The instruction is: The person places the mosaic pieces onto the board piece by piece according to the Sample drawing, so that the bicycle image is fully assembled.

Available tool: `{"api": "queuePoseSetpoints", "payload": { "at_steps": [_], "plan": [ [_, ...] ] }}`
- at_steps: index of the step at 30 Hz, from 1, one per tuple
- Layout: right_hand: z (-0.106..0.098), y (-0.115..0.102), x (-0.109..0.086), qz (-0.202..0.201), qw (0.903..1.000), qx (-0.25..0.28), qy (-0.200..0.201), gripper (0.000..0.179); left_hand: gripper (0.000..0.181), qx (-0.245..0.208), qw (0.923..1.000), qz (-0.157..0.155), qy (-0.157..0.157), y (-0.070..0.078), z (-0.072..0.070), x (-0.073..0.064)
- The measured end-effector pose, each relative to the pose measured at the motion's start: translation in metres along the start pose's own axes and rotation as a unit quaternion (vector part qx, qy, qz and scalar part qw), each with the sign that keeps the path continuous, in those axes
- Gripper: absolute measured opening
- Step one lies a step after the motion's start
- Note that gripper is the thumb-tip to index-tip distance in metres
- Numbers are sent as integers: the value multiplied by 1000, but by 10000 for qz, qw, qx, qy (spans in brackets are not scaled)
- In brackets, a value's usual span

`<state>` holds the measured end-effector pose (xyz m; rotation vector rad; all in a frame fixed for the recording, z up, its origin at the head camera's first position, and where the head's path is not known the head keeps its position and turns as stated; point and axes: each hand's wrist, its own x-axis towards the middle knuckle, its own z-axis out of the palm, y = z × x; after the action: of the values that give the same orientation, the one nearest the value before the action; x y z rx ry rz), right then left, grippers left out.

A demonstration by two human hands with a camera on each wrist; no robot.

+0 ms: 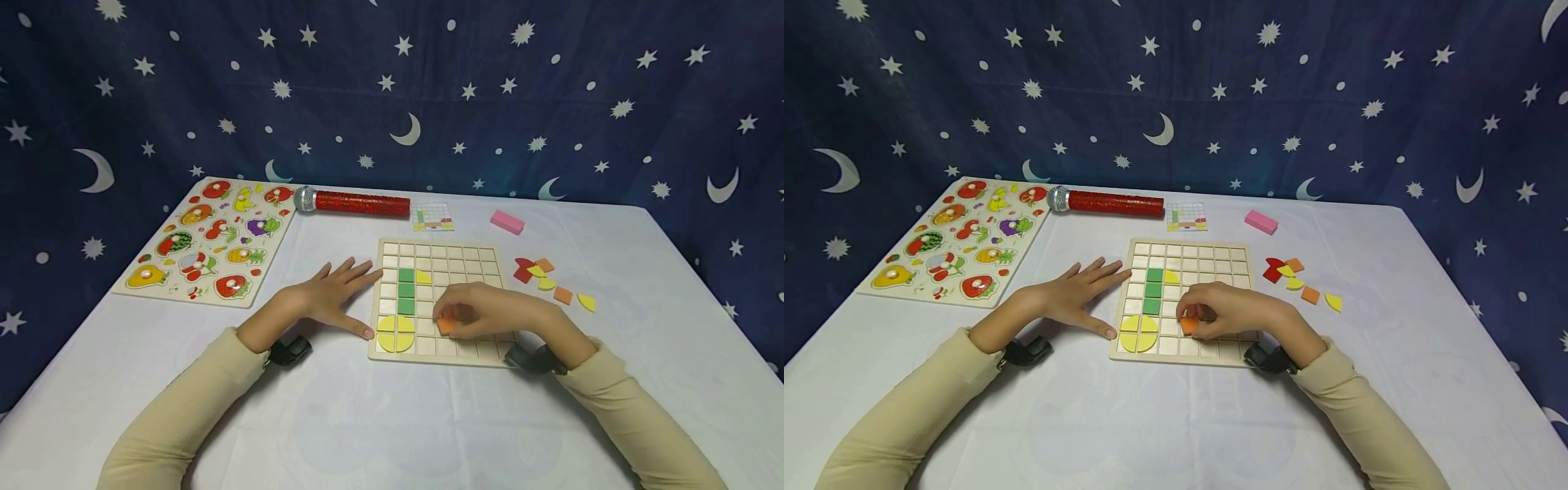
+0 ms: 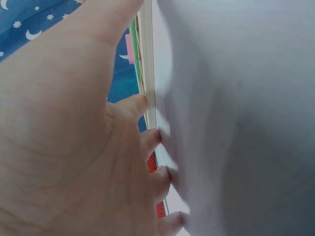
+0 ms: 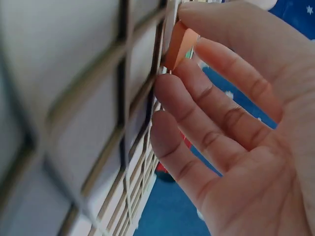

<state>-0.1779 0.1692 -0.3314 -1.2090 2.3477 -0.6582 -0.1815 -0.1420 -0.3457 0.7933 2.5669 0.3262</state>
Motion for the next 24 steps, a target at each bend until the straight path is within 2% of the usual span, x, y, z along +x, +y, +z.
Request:
{"api": "queuePoseSetpoints", "payload": {
  "at_steps": [5, 12, 24],
  "plan": [
    [6, -12, 7, 21, 9998, -179, -9, 18, 110, -18, 10000, 2, -6, 0, 1, 1],
    [12, -16, 12, 1, 9977, -583, 348, 11, 110, -33, 10000, -32, -28, -1, 1, 2],
    [16, -20, 15, -26, 9974, -595, 414, 15, 110, -18, 10000, -30, -43, -3, 1, 3]
  ]
}}
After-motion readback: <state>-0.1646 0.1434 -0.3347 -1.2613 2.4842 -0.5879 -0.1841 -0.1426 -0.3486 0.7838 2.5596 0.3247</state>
